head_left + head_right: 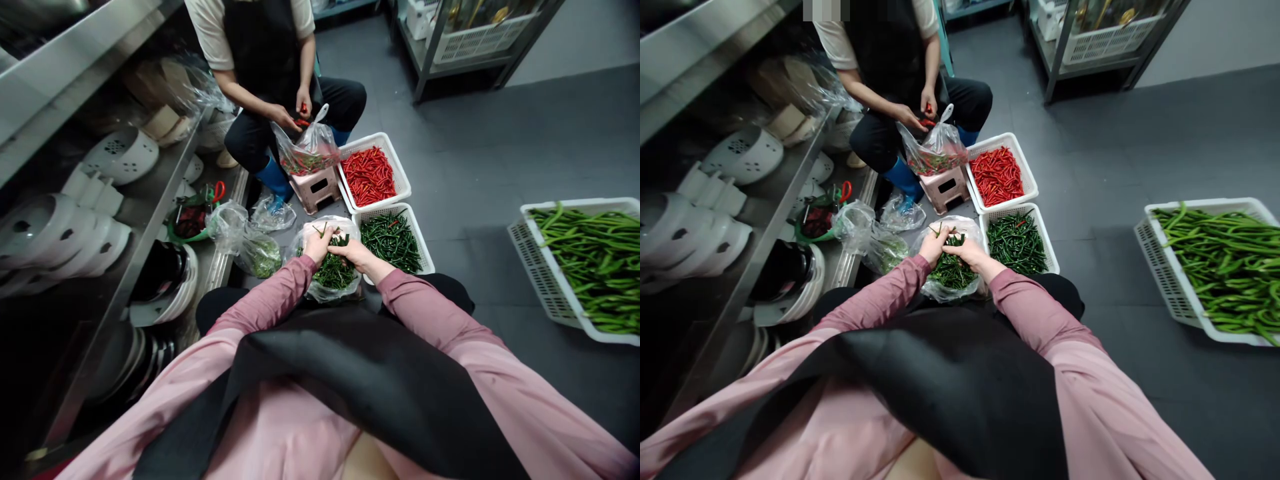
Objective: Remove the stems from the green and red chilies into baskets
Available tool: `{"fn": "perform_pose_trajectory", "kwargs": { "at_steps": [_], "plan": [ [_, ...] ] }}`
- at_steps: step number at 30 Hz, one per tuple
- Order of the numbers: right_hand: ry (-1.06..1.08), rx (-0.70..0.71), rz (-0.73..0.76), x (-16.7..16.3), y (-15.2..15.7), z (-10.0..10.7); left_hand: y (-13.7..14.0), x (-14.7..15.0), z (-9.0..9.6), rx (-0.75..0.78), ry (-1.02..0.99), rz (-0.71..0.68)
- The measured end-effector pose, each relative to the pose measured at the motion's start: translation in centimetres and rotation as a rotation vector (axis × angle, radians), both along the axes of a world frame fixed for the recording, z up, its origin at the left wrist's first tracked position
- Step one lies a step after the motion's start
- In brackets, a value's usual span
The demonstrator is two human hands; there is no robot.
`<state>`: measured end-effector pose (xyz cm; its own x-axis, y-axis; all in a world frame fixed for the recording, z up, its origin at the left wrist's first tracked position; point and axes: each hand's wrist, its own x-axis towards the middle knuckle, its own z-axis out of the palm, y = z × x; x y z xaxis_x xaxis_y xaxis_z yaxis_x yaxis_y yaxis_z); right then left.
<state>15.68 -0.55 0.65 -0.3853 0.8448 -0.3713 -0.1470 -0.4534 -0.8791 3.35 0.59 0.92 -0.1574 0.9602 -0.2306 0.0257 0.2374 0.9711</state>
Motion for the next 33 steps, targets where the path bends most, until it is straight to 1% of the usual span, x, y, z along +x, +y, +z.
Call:
{"fn": "perform_pose_trajectory", "kwargs": {
  "at_steps": [3,6,11,14,16,18,21,24,25,26,27,30,31,33],
  "plan": [
    [-0.008,-0.016,0.008,0.1,0.0,-0.2,-0.1,0.1,-0.2,-0.008,-0.025,0.038],
    [0.009,-0.008,-0.049,-0.2,-0.2,-0.2,0.0,0.2,-0.5,-0.011,-0.018,0.106],
    [0.106,-0.041,-0.084,-0.7,-0.7,0.0,0.4,0.6,-0.8,-0.002,-0.009,0.198],
    [0.114,-0.052,-0.082,-0.7,-0.7,-0.1,0.2,0.8,-0.6,0.008,-0.017,0.208],
    [0.114,-0.067,-0.065,-0.5,-0.5,0.0,0.1,1.0,-0.4,0.010,-0.042,0.191],
    [0.154,-0.113,-0.037,-0.1,-0.3,0.3,0.2,0.9,-0.1,-0.008,-0.088,0.162],
    [0.272,-0.202,0.018,0.7,0.0,0.9,0.7,0.0,0.2,-0.031,-0.135,0.163],
    [0.347,-0.267,0.025,1.4,0.4,1.4,0.8,-1.4,0.3,-0.029,-0.068,0.183],
    [0.358,-0.277,0.005,1.6,0.5,1.4,0.7,-1.9,0.4,-0.026,-0.018,0.157],
    [0.364,-0.284,-0.020,1.7,0.6,1.4,0.4,-2.2,0.5,-0.021,0.032,0.103],
    [0.364,-0.290,-0.042,1.8,0.8,1.4,0.0,-2.4,0.6,-0.018,0.074,0.028],
    [0.328,-0.319,-0.072,1.8,1.0,1.1,-1.1,-2.6,1.1,-0.020,0.154,-0.255],
    [0.308,-0.324,-0.078,1.7,1.0,1.0,-1.4,-2.5,1.2,-0.014,0.176,-0.325],
    [0.259,-0.303,-0.099,1.5,1.0,0.8,-1.7,-2.3,1.4,0.003,0.226,-0.381]
  ]
}}
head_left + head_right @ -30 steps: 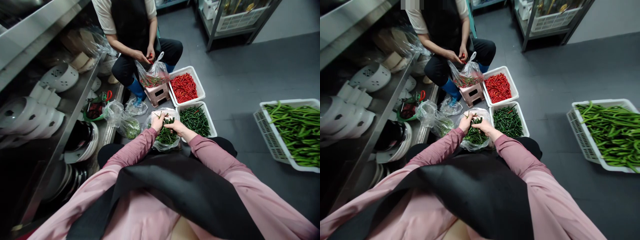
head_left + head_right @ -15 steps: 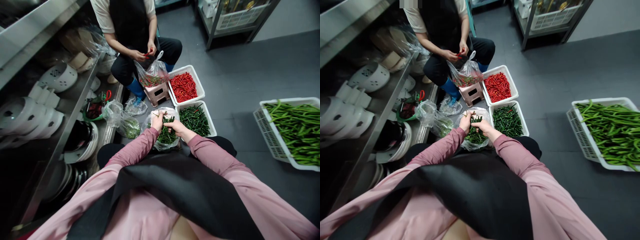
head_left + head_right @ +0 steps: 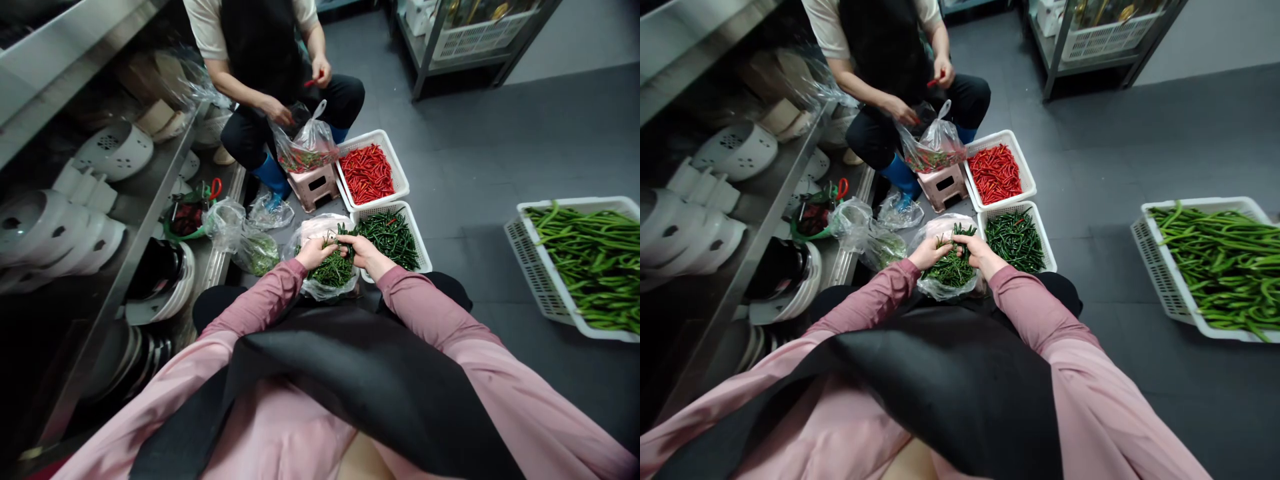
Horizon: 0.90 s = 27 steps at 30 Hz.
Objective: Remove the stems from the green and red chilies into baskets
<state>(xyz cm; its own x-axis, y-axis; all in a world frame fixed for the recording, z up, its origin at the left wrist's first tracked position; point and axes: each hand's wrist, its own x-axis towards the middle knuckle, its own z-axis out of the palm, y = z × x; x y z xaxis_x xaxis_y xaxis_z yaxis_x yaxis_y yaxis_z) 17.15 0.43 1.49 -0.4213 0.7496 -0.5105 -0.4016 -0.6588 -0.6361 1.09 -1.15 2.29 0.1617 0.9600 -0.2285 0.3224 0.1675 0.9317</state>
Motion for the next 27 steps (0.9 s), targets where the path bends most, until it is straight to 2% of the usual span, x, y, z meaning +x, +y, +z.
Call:
{"fn": "perform_pose_trajectory", "kwargs": {
  "at_steps": [3,6,7,9,13,15,21,27],
  "plan": [
    [-0.163,0.149,-0.066,-0.6,-0.4,-0.1,-0.2,0.5,-0.4,-0.072,0.009,0.054],
    [-0.374,0.408,-0.169,-0.9,-0.7,0.0,-0.2,0.6,-1.1,-0.313,-0.078,0.147],
    [-0.408,0.454,-0.196,-1.0,-0.7,0.0,-0.2,0.5,-1.3,-0.375,-0.117,0.178],
    [-0.384,0.416,-0.197,-0.9,-0.6,0.1,-0.1,0.0,-1.4,-0.439,-0.192,0.232],
    [-0.232,0.141,-0.048,-0.8,-0.5,-0.1,0.5,-0.8,-0.6,-0.449,-0.346,0.276],
    [-0.200,0.108,-0.009,-0.8,-0.6,-0.2,0.6,-0.8,-0.2,-0.442,-0.390,0.276],
    [-0.169,0.258,-0.009,-1.4,-1.5,-0.4,0.2,0.5,0.2,-0.439,-0.429,0.282],
    [-0.285,0.336,0.018,-1.9,-1.4,-0.8,-0.1,1.8,0.2,-0.394,-0.422,0.256]
  ]
}}
